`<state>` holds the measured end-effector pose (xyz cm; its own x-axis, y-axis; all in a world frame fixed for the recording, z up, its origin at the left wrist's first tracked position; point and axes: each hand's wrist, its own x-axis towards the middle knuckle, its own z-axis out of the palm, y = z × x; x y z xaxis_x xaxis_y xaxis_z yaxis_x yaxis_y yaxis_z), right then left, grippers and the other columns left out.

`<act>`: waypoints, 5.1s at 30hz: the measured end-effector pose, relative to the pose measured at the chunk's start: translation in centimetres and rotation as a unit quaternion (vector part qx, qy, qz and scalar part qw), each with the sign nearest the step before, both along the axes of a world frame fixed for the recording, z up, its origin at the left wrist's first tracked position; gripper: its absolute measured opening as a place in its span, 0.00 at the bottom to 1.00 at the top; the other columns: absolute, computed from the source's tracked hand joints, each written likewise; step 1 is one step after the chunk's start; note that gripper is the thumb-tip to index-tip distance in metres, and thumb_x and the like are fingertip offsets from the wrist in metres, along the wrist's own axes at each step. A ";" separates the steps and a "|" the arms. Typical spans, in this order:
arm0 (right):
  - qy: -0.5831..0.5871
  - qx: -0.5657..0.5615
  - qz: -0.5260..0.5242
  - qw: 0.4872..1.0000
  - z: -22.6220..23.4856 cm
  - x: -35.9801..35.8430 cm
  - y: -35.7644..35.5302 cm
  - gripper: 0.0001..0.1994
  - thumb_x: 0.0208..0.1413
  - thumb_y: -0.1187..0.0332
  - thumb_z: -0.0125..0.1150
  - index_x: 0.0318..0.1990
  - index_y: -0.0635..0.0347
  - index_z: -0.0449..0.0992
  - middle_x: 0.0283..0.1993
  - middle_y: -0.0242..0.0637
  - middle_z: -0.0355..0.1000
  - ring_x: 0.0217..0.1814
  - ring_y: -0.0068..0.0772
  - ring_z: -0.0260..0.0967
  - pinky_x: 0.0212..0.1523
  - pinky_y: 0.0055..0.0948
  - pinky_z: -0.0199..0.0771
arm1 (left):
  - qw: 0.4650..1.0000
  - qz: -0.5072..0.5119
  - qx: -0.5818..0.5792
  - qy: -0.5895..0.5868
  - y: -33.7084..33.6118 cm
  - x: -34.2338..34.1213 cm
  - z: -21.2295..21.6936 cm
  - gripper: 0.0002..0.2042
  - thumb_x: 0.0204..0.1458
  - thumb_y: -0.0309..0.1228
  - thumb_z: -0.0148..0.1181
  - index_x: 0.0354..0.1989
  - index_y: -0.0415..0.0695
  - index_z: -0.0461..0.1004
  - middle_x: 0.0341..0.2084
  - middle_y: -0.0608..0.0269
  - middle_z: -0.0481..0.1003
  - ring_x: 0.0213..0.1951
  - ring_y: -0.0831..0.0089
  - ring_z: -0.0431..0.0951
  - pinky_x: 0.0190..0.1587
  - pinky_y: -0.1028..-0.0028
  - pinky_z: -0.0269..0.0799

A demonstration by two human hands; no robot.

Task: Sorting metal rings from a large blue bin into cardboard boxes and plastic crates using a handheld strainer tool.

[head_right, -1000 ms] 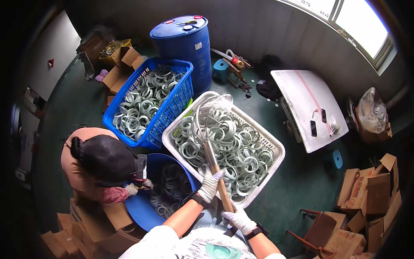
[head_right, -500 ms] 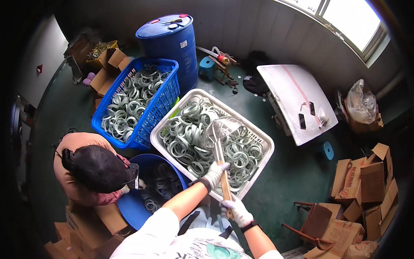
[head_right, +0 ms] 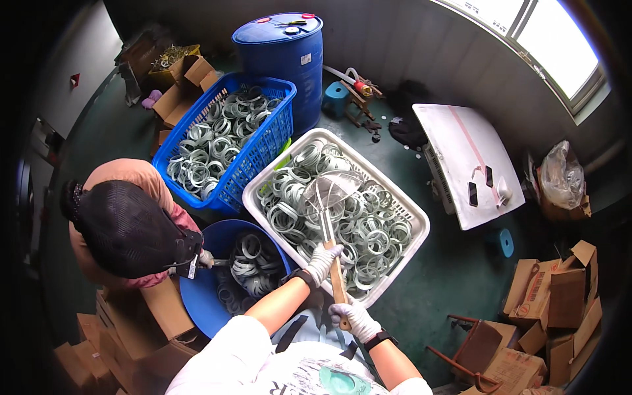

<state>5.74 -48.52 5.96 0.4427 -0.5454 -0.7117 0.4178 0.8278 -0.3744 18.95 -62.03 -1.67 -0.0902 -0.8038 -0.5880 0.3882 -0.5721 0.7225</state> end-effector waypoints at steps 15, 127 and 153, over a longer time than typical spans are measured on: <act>0.004 -0.046 0.109 0.993 2.0 0.4 2.6 0.22 0.51 0.74 0.59 0.54 0.57 0.61 0.28 0.36 0.67 0.21 0.22 0.61 0.21 0.22 0.63 | 0.995 0.097 0.004 0.001 5.4 2.7 0.8 0.17 0.52 0.30 0.61 0.45 0.47 0.59 0.23 0.59 0.70 0.19 0.67 0.73 0.19 0.68 0.74; 0.465 -0.709 0.439 0.298 12.8 32.4 6.8 0.18 0.48 0.56 0.64 0.42 0.59 0.75 0.29 0.41 0.73 0.32 0.44 0.73 0.33 0.37 0.71 | 0.609 0.498 0.254 0.562 31.9 23.2 -3.9 0.08 0.49 0.30 0.56 0.32 0.37 0.69 0.27 0.51 0.76 0.27 0.56 0.80 0.33 0.61 0.83; 0.427 -0.622 0.549 0.360 -10.3 28.4 6.3 0.15 0.47 0.53 0.62 0.28 0.55 0.74 0.25 0.40 0.71 0.28 0.42 0.72 0.27 0.38 0.71 | 0.692 0.516 0.344 0.369 31.6 22.9 -23.5 0.06 0.56 0.32 0.48 0.34 0.43 0.63 0.20 0.62 0.70 0.24 0.65 0.74 0.31 0.66 0.78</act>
<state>34.15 -42.21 -4.36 0.7868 -0.5078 -0.3508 -0.6127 -0.7111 -0.3449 41.89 -30.43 -25.17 -0.1568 -0.2163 -0.9636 0.9646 0.1760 -0.1965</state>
